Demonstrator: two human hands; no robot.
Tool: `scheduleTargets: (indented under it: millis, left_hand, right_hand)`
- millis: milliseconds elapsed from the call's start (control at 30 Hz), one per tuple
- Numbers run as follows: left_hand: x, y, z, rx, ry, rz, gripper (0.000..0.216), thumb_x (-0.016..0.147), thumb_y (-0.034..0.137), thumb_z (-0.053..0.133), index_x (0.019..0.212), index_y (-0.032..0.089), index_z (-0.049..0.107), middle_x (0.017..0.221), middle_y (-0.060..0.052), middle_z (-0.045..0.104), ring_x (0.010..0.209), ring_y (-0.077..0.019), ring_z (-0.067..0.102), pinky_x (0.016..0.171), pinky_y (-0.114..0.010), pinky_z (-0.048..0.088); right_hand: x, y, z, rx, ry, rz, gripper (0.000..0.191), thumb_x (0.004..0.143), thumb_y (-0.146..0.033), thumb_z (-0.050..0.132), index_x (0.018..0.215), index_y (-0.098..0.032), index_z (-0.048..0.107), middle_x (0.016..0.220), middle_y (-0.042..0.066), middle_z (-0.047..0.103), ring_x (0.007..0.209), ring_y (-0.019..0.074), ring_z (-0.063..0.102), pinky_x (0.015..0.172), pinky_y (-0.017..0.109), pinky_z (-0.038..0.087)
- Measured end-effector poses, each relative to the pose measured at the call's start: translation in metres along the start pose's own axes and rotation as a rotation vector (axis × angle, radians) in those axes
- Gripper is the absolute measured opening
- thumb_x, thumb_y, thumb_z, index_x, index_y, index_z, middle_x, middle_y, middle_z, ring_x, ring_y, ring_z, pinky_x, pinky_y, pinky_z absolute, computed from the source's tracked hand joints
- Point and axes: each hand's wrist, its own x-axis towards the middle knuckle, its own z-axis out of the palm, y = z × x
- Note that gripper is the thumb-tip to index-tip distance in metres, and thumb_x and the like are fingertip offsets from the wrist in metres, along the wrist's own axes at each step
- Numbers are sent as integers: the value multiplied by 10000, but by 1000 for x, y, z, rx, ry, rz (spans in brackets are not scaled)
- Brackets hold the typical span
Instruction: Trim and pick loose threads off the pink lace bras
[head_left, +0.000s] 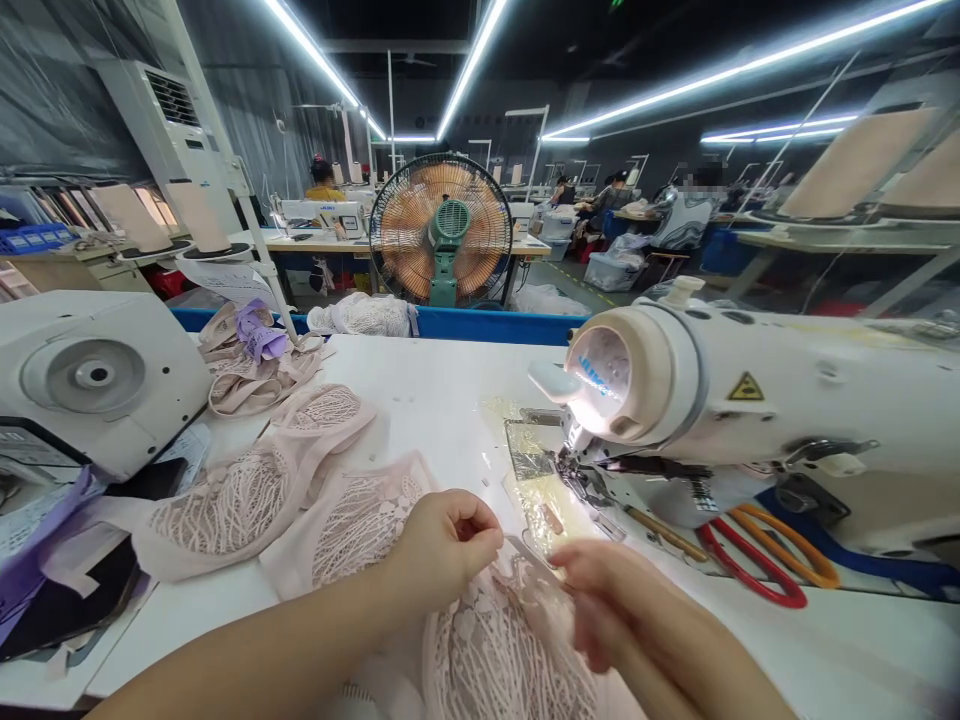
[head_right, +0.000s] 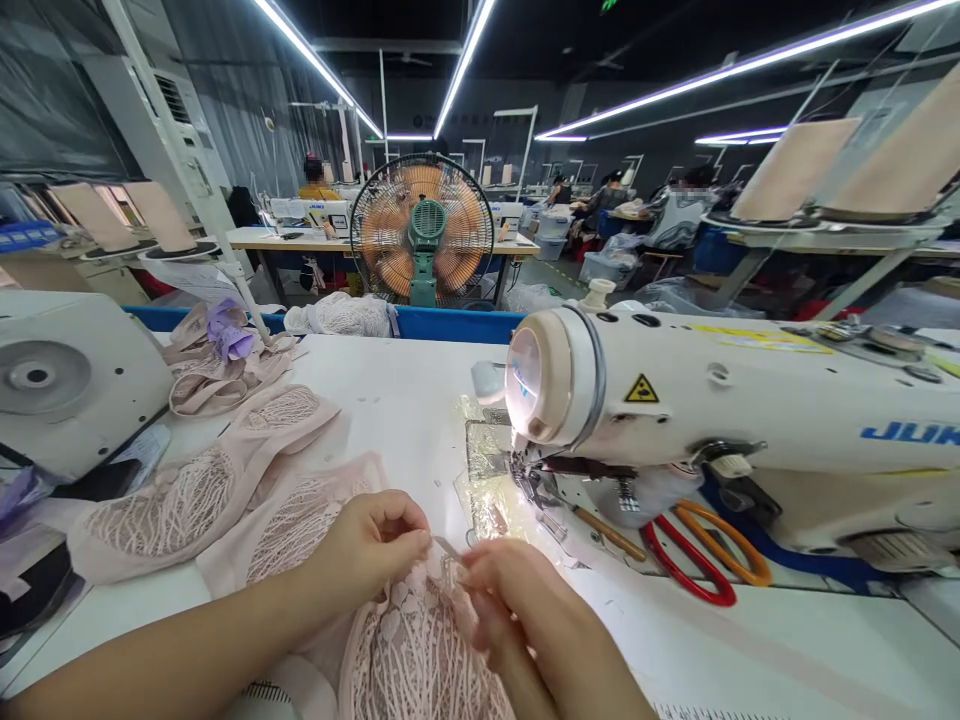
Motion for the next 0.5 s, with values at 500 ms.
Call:
scheduleTargets:
  millis: [500]
  left_hand:
    - [10, -5, -3, 0, -70, -154, 118, 657, 268, 537, 673, 151, 535, 539, 18, 530, 378, -67, 420, 311, -163, 301]
  right_hand:
    - [45, 16, 12, -13, -253, 168, 183, 844, -207, 394, 737, -208, 542, 560, -38, 551, 543, 128, 535, 518, 220, 362]
